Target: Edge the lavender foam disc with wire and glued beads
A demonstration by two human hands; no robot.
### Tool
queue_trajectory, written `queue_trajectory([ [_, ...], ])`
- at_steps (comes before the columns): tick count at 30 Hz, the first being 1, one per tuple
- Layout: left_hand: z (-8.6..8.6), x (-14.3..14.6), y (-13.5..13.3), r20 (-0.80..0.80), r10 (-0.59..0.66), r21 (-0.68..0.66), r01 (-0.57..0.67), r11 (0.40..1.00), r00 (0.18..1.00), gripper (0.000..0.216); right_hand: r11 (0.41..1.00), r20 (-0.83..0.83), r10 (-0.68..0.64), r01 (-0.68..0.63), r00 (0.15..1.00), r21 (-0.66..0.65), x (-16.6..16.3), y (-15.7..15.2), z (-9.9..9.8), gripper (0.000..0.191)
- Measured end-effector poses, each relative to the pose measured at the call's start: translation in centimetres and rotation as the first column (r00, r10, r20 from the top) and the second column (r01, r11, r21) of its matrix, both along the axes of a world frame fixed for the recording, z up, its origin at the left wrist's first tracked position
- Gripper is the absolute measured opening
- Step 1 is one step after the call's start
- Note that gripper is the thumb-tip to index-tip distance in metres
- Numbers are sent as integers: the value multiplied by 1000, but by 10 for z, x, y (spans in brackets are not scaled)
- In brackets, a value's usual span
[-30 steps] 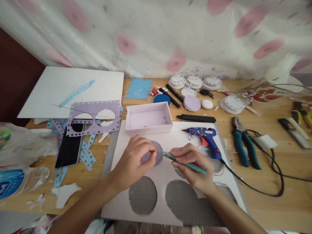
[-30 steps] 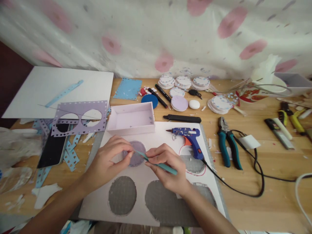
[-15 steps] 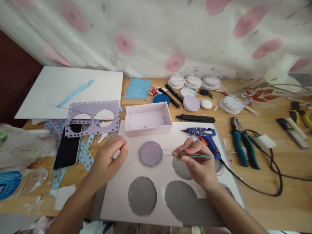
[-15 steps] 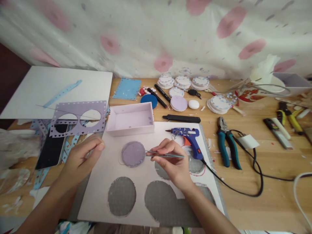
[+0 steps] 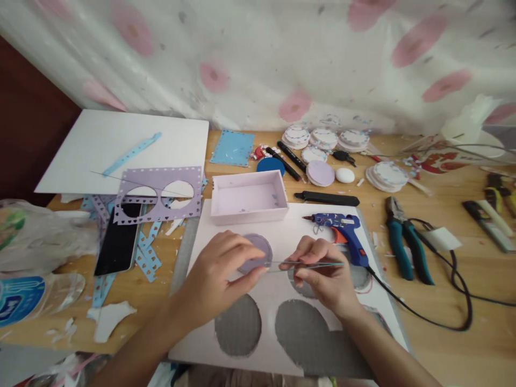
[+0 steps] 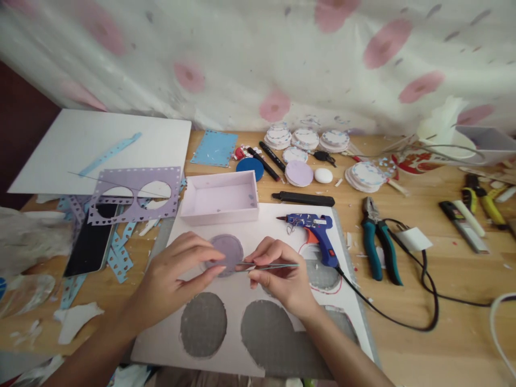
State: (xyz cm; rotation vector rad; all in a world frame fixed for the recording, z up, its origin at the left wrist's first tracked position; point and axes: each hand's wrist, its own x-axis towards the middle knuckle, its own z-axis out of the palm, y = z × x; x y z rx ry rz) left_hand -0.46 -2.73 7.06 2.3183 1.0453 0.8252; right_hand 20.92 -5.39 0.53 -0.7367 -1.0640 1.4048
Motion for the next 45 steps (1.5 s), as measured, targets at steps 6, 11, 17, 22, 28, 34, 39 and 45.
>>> queue_trajectory([
  [6, -7, 9, 4, 53, -33, -10, 33, 999, 998, 11, 1000, -3, 4, -4, 1000, 17, -2, 0, 4, 15],
  [11, -8, 6, 1, 51, -7, -14, 8, 1000, 999, 15, 997, 72, 19, -23, 997, 68, 0, -3, 9, 26],
  [17, -12, 8, -8, 24, 35, 29, -36, 999, 999, 18, 979, 208, -46, 3, 977, 203, -1, -3, 14, 34],
  [22, -16, -6, 0, -14, 194, 177, -189, 966, 981, 21, 964, 231, -91, 27, 969, 266, 2, -5, 16, 36],
  [28, -14, -46, 17, -14, 437, 227, -423, 877, 899, 11, 970, 108, -224, 212, 969, 117, 9, 0, 6, 25],
  [34, -18, -55, 32, -118, 455, 343, -394, 853, 883, 24, 936, 30, -350, 348, 936, 61, 8, 11, 4, 13],
  [39, -18, -52, 56, -216, 463, 461, -328, 824, 859, 13, 919, 38, -394, 393, 918, 37, 10, 15, 4, 12],
  [45, -29, -43, 62, -404, 119, 373, 45, 927, 907, 9, 889, 177, -457, 449, 872, 84, 17, 16, 4, 21],
])
